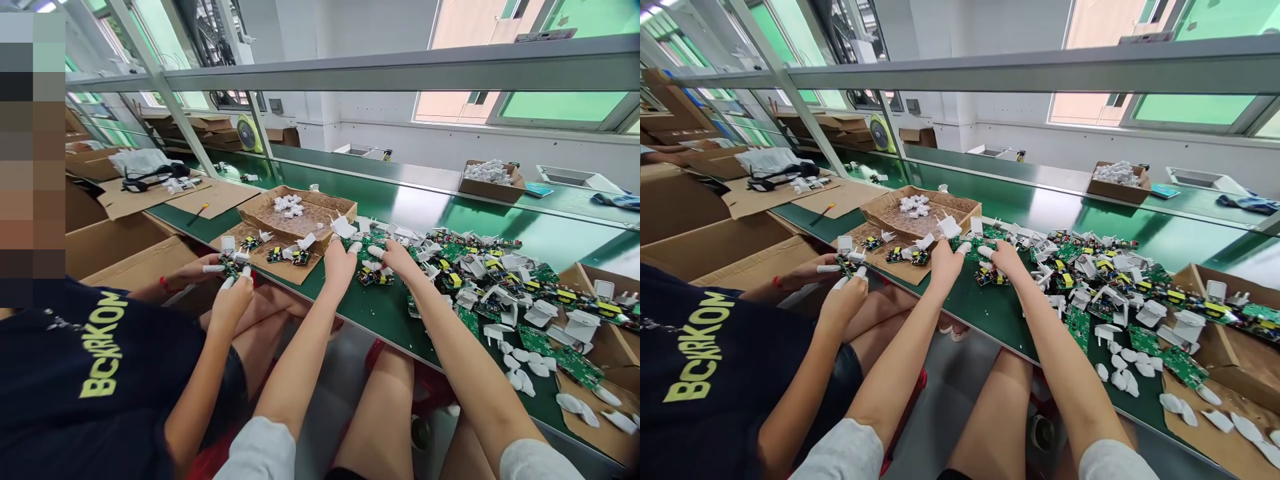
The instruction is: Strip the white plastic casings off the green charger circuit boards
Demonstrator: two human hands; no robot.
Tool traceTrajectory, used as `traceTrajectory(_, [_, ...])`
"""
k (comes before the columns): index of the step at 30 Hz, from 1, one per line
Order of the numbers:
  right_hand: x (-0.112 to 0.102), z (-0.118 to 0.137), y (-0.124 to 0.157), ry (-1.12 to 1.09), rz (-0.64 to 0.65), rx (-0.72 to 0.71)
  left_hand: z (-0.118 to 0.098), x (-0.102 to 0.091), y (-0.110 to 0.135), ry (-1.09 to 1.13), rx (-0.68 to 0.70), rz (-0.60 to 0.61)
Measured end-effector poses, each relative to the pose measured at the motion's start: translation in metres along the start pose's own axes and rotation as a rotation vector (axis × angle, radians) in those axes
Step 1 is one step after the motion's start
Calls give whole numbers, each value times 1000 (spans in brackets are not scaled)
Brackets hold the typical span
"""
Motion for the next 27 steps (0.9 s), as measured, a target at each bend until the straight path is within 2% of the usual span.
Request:
traceTrajectory(4, [1,10,-2,90,-15,16,-5,2,-2,-25,-25,7])
traceTrajectory(7, [3,19,-4,163,-29,16,0,3,-12,27,-58,16])
traceTrajectory(12, [-5,25,-7,286,-17,-26,37,-3,-40,212,-209,82])
traceTrajectory(16, [-17,28,-20,417,-15,29,67,2,-47,215,-308,149])
traceTrajectory(19, [-24,35,-34,483,88,6,73,20,-44,127,-238,215])
traceTrajectory(22, [-42,35,-41,522,168,-34,71,32,-36,6,-155,246])
traceTrajectory(27, [-87,9,-36,626,98,61,63,29,-10,-191,-59,155])
Point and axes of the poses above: each hand's wrist, its own y-axis away from the middle knuckle, its own x-axis out of the palm, z = x × y, the point moved 2 cm from there along -y, towards the middle knuckle, and after that the axes turned 7 degrees about z, right-handed, at the moved point
